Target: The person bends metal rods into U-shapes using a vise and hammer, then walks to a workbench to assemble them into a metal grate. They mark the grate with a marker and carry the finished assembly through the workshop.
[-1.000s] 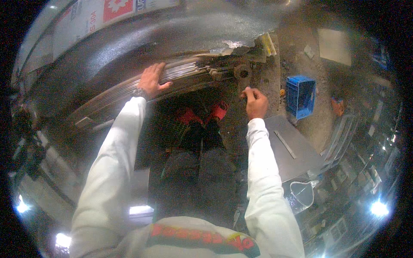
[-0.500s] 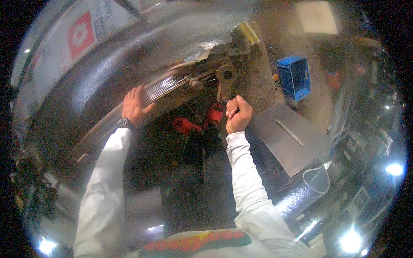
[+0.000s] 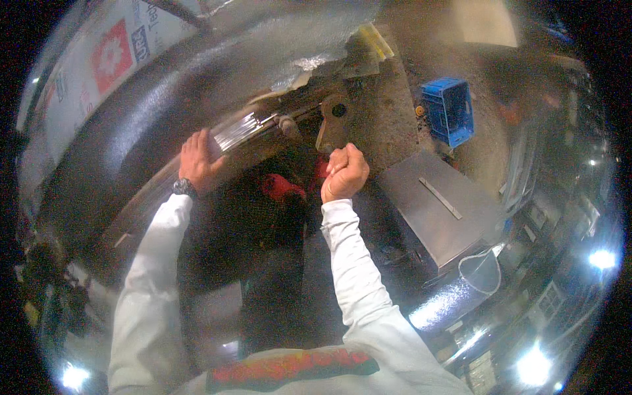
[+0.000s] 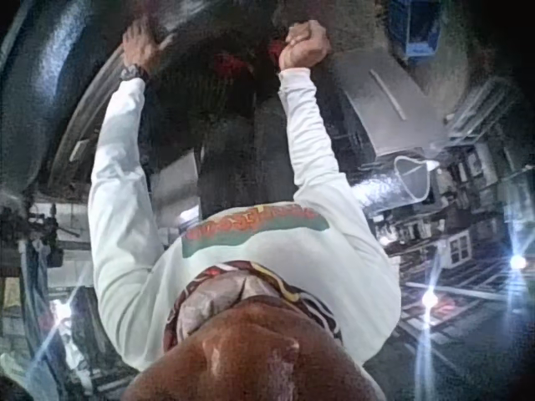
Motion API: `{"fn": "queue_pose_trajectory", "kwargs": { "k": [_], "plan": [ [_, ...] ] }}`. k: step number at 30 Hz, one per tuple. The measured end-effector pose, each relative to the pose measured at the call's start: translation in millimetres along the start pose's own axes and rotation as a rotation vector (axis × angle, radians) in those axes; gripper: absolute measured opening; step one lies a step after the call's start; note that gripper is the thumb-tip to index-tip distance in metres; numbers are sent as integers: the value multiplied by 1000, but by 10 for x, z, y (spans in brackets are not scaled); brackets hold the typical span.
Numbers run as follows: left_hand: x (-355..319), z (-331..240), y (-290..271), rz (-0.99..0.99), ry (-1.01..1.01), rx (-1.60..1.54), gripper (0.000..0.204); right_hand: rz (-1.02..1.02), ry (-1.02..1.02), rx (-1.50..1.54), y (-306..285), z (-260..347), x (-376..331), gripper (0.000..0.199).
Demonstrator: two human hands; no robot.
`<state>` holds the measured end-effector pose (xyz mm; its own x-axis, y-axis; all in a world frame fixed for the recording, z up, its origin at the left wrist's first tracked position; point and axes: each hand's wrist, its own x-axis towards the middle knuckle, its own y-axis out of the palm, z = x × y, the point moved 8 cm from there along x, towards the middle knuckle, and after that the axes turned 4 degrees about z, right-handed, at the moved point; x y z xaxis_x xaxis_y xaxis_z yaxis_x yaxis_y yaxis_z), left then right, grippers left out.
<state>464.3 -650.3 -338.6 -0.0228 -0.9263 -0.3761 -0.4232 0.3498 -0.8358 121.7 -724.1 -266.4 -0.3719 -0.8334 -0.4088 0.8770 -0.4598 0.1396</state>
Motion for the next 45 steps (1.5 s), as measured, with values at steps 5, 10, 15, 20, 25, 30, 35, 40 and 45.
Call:
{"fn": "queue_pose_trajectory", "kwargs": {
  "k": [5,10,15,20,25,30,35,40,45],
  "plan": [
    [8,40,6,13,0,17,85,285,185,-306,-141,41,166,48],
    [16,89,22,17,-31,12,85,506,57,-452,-220,447,716,53],
    [21,104,46,-30,-16,-3,87,616,-26,-535,-166,520,922,55],
    [-71,94,-8,-99,-37,7,90,533,-216,-678,-43,739,1442,58],
    [-259,-213,-316,-489,-22,6,79,419,-435,-907,567,1043,2025,54],
    [-1011,-496,232,-551,-158,-99,64,487,-1032,-914,1365,1408,714,39],
    [-1249,-430,574,-490,-250,-94,57,638,-474,-1293,1182,693,264,46],
    [-1265,-402,379,-583,-313,-180,54,763,-182,-1927,1181,41,-14,69],
    [-1436,-352,396,-605,-360,-225,49,943,-120,-2097,1309,-171,172,66]
  ]
}}
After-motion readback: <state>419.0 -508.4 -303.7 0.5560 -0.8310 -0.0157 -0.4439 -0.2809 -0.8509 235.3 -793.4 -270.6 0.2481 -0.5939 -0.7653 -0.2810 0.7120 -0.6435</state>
